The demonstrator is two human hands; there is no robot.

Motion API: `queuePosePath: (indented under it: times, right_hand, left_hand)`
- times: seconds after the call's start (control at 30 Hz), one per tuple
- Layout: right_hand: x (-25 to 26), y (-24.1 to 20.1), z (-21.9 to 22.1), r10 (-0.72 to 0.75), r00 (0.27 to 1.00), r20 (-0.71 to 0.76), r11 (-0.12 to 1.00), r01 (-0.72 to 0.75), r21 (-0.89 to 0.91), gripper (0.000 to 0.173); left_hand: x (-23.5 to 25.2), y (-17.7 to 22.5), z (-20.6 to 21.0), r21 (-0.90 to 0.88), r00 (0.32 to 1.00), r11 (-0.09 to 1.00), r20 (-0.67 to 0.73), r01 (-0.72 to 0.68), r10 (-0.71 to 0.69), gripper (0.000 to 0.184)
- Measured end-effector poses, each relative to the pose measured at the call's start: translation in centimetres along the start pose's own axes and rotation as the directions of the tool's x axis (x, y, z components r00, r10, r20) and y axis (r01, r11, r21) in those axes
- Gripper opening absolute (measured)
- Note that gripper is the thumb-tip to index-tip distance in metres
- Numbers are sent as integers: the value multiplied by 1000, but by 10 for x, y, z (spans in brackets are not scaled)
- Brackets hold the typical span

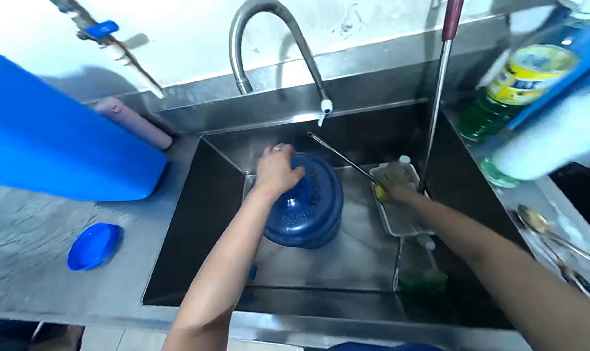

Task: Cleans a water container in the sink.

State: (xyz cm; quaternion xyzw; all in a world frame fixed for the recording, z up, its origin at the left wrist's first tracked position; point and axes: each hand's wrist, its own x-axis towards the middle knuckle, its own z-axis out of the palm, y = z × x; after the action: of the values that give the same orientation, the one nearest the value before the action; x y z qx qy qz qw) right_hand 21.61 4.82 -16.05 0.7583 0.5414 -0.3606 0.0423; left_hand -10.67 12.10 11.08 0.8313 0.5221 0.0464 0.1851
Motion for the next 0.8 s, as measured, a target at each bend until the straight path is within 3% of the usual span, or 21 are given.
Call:
queuePosePath:
  times: [0.07,0.13,0.17,0.23,0.3,0.33,0.4,0.47,0.5,0.57,0.7,0.73,0.8]
  right_hand:
    - [10,1,23,83,996,-21,990,-80,120,85]
    - [15,5,35,156,987,-45,979,-148,136,80]
    - [18,6,37,148,988,-33,985,-145,93,73]
    - [25,8,32,84,996,3,996,-84,-21,54]
    - [20,1,6,-18,1000,17,996,17,82,42]
    - [8,-11,-15,-112,993,-19,963,114,243,39]
    - [-25,-55,-65,-295,934,-204,787,358,503,38]
    - [-48,-113,-107,-409,806,-428,640,588,494,42]
    - [-53,-144,-122,-446,735,-511,598,669,442,44]
    - [-60,-209,-138,-495,633,-595,524,764,376,71]
    - [-49,-315,-132,-689,493,-532,364,869,335,90]
    - [-43,-334,-123,-703,479,-526,336,875,348,81]
    - [-49,-361,-114,-611,618,-495,352,772,530,47]
  left_hand:
    - [32,33,4,-62,999,998,24,33,-31,68]
    - [79,59,21,-287,994,952,-13,105,-113,84]
    - [104,68,32,-445,983,882,-19,154,-181,85]
    - [141,78,57,-737,947,619,92,272,-307,76]
    - [150,86,71,-821,922,446,230,356,-312,66]
    - [146,88,71,-799,918,468,255,377,-303,66]
    - [130,86,58,-715,911,566,299,410,-283,64]
    - [111,80,37,-676,907,605,342,420,-247,59]
    - [104,75,30,-689,924,616,302,382,-236,52]
    - [95,51,12,-760,960,599,121,254,-254,36]
    - [61,-35,-16,-897,911,441,-153,34,-382,38]
    - [43,-52,-12,-896,895,444,-223,-31,-387,41]
    - [1,-73,6,-861,886,495,-317,-120,-338,47]
